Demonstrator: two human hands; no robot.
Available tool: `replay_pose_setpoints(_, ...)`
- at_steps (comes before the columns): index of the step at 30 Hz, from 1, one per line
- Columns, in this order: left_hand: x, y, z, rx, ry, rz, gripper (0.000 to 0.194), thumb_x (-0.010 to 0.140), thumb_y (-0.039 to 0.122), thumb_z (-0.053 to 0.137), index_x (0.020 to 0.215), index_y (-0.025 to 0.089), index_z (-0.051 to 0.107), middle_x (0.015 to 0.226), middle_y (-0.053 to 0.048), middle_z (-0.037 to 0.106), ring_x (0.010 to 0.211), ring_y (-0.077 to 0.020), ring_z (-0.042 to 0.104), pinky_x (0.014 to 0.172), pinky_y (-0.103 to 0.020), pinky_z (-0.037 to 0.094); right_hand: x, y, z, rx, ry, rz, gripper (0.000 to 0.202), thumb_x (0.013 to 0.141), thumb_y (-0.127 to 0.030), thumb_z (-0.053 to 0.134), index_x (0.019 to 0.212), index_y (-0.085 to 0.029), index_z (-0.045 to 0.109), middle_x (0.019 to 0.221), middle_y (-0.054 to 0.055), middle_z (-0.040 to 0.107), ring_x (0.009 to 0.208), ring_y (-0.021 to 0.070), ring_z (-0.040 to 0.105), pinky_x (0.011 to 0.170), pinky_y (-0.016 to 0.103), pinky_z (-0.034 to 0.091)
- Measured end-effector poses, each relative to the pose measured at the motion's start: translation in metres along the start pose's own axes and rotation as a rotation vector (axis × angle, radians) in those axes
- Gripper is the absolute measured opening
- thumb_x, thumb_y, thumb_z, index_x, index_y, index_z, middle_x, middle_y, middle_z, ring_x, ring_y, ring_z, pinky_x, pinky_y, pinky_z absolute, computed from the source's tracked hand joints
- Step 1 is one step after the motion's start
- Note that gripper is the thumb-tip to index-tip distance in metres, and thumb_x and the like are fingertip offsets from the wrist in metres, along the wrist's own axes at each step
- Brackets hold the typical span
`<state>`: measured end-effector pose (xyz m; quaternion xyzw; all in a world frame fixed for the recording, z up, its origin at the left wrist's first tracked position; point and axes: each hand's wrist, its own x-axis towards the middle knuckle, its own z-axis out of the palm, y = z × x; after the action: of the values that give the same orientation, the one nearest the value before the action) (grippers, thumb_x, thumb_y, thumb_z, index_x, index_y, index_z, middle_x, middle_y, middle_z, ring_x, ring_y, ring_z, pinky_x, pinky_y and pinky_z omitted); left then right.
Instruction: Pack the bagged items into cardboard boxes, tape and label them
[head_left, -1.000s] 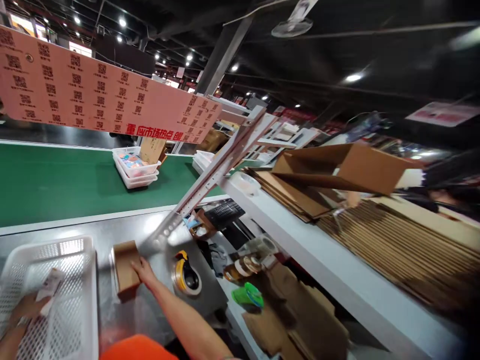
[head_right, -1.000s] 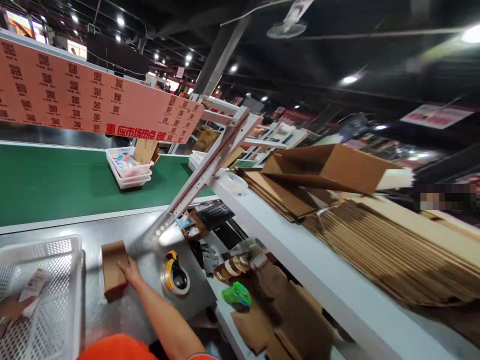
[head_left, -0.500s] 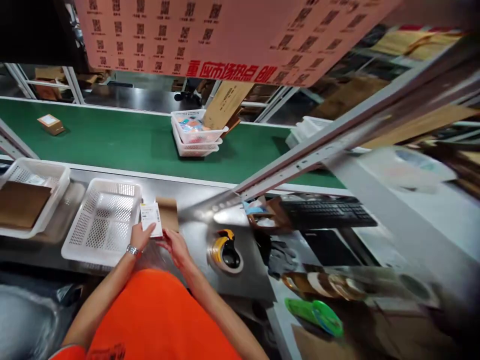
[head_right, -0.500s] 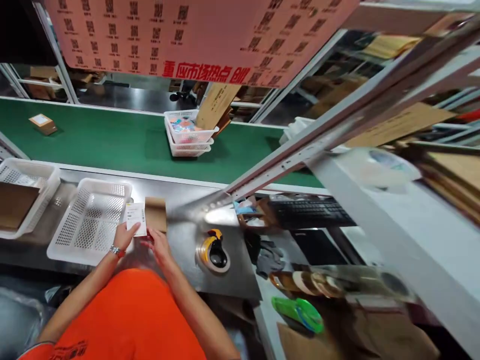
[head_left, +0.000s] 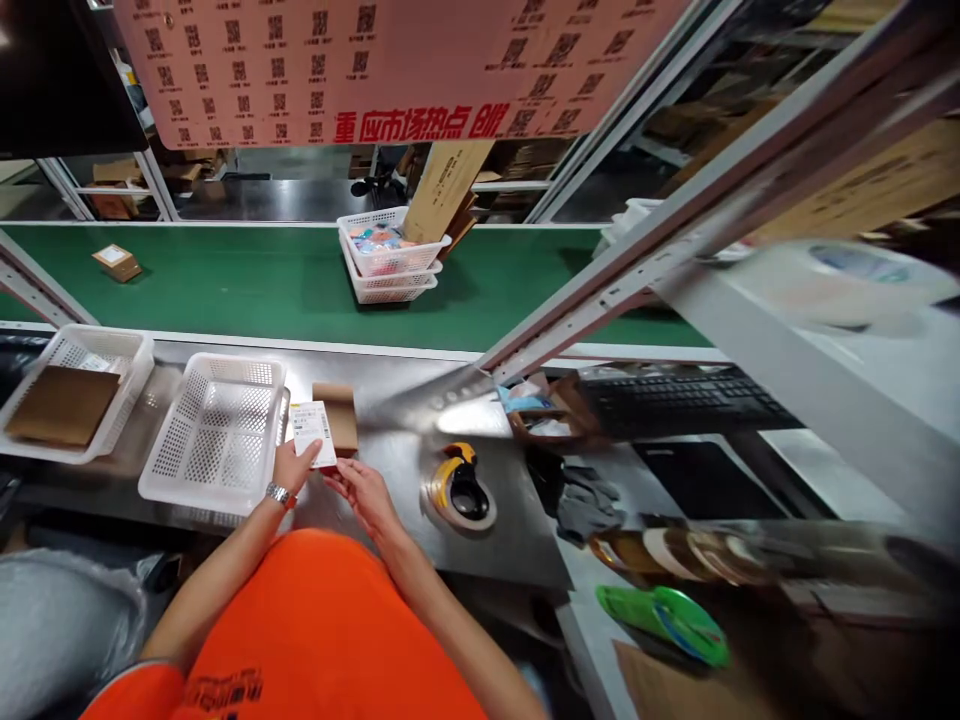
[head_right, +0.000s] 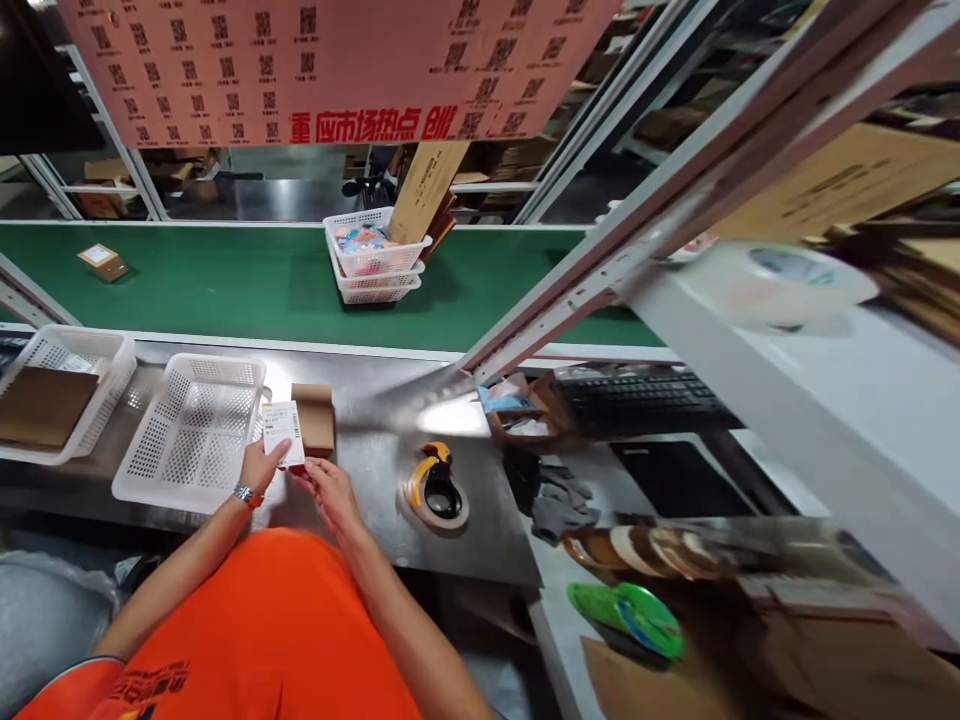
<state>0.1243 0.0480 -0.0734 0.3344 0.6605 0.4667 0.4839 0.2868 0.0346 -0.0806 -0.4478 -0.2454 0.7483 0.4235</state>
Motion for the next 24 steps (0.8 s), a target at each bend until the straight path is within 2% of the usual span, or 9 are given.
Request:
replay_pose_setpoints(8,-0.005,-0.003,0.006,0.011,0.025,-0.015,0.030,0.095,0.041,0.086,0.103,0.012,0.086,0.118,-0.025,0.087,0.110,-0.0373,0.085,0.097,-0.047,0.069,-0.002,0.001,-0.010,-0.036,-0.022,-0.007,0.059,0.057,-0.069,0.106,0.090,-0.022,0.089,0.102,0.009,0.090,0.101,0.0286,0.082,0.097,0.040,0.065)
replay_pose_setpoints(14,-0.008,-0.011,0.014,0.056,-0.043,-0.040,0.046,0.093,0.055,0.085,0.110,0.013,0.084,0.113,-0.023,0.087,0.099,-0.0371,0.085,0.087,-0.049,0.069,0.001,0.001,-0.018,-0.063,-0.007,-0.033,0.058,0.059,-0.067,0.106,0.089,-0.021,0.089,0.096,0.009,0.089,0.097,0.0282,0.082,0.085,0.038,0.065)
replay_pose_setpoints(15,-0.008,-0.012,0.015,0.067,-0.049,-0.043,0.047,0.092,0.055,0.086,0.112,0.012,0.083,0.116,-0.023,0.087,0.102,-0.0378,0.084,0.091,-0.051,0.069,0.002,0.001,-0.019,-0.063,0.002,-0.035,0.057,0.058,-0.067,0.106,0.087,-0.020,0.088,0.093,0.009,0.089,0.094,0.0277,0.082,0.082,0.037,0.065)
replay_pose_setpoints(17,-0.010,-0.011,0.014,0.116,-0.032,0.000,0.051,0.088,0.050,0.090,0.123,0.013,0.080,0.131,-0.025,0.083,0.122,-0.0393,0.080,0.111,-0.056,0.063,0.003,0.000,-0.020,-0.062,0.031,-0.046,0.056,0.057,-0.065,0.106,0.084,-0.020,0.087,0.088,0.009,0.087,0.089,0.0268,0.081,0.078,0.036,0.064)
replay_pose_setpoints(19,-0.013,-0.008,0.012,0.205,-0.021,0.128,0.057,0.086,0.046,0.092,0.132,0.015,0.078,0.148,-0.024,0.076,0.147,-0.0386,0.067,0.132,-0.056,0.047,0.004,-0.001,-0.020,-0.076,0.062,-0.073,0.055,0.058,-0.066,0.104,0.084,-0.020,0.087,0.086,0.009,0.086,0.087,0.0262,0.081,0.076,0.035,0.063)
replay_pose_setpoints(21,-0.016,-0.005,0.008,0.276,-0.130,0.289,0.049,0.091,0.047,0.087,0.130,0.019,0.081,0.152,-0.021,0.074,0.156,-0.0359,0.060,0.139,-0.052,0.037,0.005,-0.002,-0.019,-0.102,0.077,-0.103,0.054,0.060,-0.066,0.102,0.083,-0.020,0.087,0.085,0.008,0.086,0.086,0.0255,0.080,0.076,0.034,0.063)
replay_pose_setpoints(23,-0.019,-0.004,0.005,0.277,-0.338,0.381,0.037,0.098,0.053,0.077,0.118,0.023,0.086,0.142,-0.017,0.081,0.147,-0.0340,0.067,0.135,-0.049,0.043,0.006,-0.002,-0.019,-0.151,0.060,-0.128,0.051,0.061,-0.065,0.101,0.081,-0.020,0.087,0.086,0.007,0.086,0.083,0.0239,0.078,0.076,0.034,0.062)
replay_pose_setpoints(24,-0.020,-0.004,0.004,0.257,-0.407,0.374,0.036,0.100,0.056,0.073,0.109,0.024,0.087,0.133,-0.015,0.084,0.138,-0.0334,0.073,0.129,-0.048,0.049,0.007,-0.002,-0.020,-0.183,0.046,-0.137,0.051,0.062,-0.064,0.101,0.080,-0.020,0.087,0.085,0.007,0.085,0.081,0.0230,0.076,0.075,0.034,0.062)
